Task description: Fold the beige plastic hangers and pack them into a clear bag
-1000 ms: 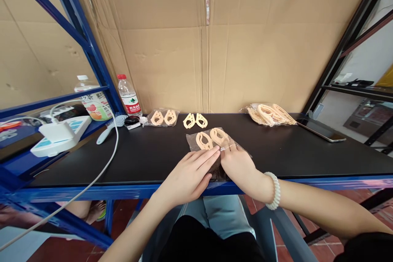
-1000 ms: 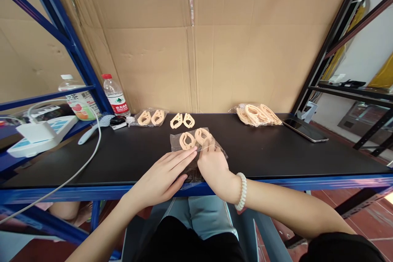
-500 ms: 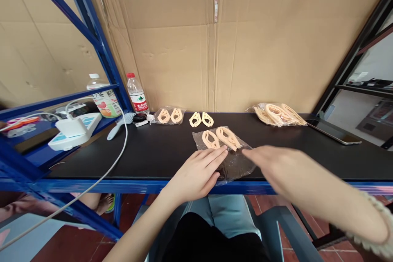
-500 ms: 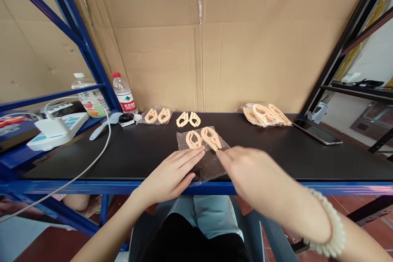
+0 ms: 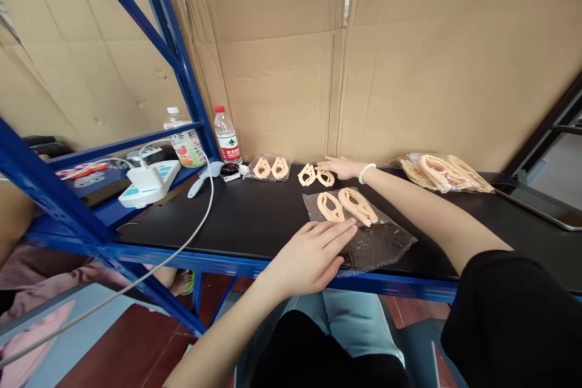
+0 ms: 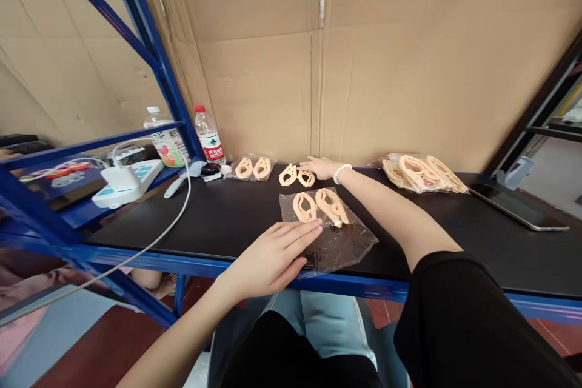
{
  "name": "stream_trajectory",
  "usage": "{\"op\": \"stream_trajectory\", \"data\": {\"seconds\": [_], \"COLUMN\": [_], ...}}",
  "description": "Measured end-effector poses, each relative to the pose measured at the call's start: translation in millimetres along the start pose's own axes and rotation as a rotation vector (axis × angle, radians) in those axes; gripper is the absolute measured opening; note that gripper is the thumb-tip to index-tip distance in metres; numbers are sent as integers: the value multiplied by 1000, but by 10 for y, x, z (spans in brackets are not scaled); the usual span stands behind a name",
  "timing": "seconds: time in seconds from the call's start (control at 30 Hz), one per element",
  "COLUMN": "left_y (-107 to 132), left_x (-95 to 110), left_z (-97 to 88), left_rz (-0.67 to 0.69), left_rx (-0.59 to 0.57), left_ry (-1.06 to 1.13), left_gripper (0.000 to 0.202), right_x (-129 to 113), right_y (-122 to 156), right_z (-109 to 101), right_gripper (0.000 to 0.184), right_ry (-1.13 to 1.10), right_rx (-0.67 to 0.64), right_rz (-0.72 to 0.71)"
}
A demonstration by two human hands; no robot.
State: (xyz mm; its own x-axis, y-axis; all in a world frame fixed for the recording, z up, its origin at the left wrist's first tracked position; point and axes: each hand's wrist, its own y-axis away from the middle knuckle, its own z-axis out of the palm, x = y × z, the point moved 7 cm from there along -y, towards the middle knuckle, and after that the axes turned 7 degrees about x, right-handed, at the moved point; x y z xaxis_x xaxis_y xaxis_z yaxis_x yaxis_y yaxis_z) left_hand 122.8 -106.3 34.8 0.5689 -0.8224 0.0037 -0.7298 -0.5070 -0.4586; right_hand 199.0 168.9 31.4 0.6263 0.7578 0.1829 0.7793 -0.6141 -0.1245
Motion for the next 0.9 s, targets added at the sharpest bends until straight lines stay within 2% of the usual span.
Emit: {"op": "stream_trajectory", "data": {"seconds": [0.13,0.27,0.43,0.53,0.7,0.9], "left_y": [6,4,0,-3,-13,-23], "left_x": [7,0,-8,-9,-14,-14], "left_z": [6,0,9,6,7,-6], "left_rz": [20,32,40,41,35,33], "left_rx": [-11,4,5,13,-2,2], "left_ry": [-2,6,16,14,3,-6], "left_gripper": [53,53,54,54,52,53], "right_x": [116,251,17,-161,-319,-240], "right_y": [153,716,1544,1836,1961,1960], "right_z": [12,-11,-132,-237,-365,-321], "right_gripper": [55,42,37,40,36,36], "right_ry": [29,99,137,87,-74,-87], "right_rx": [30,13,138,240,345,368], "right_rz": [45,141,171,154,-17,-16]}}
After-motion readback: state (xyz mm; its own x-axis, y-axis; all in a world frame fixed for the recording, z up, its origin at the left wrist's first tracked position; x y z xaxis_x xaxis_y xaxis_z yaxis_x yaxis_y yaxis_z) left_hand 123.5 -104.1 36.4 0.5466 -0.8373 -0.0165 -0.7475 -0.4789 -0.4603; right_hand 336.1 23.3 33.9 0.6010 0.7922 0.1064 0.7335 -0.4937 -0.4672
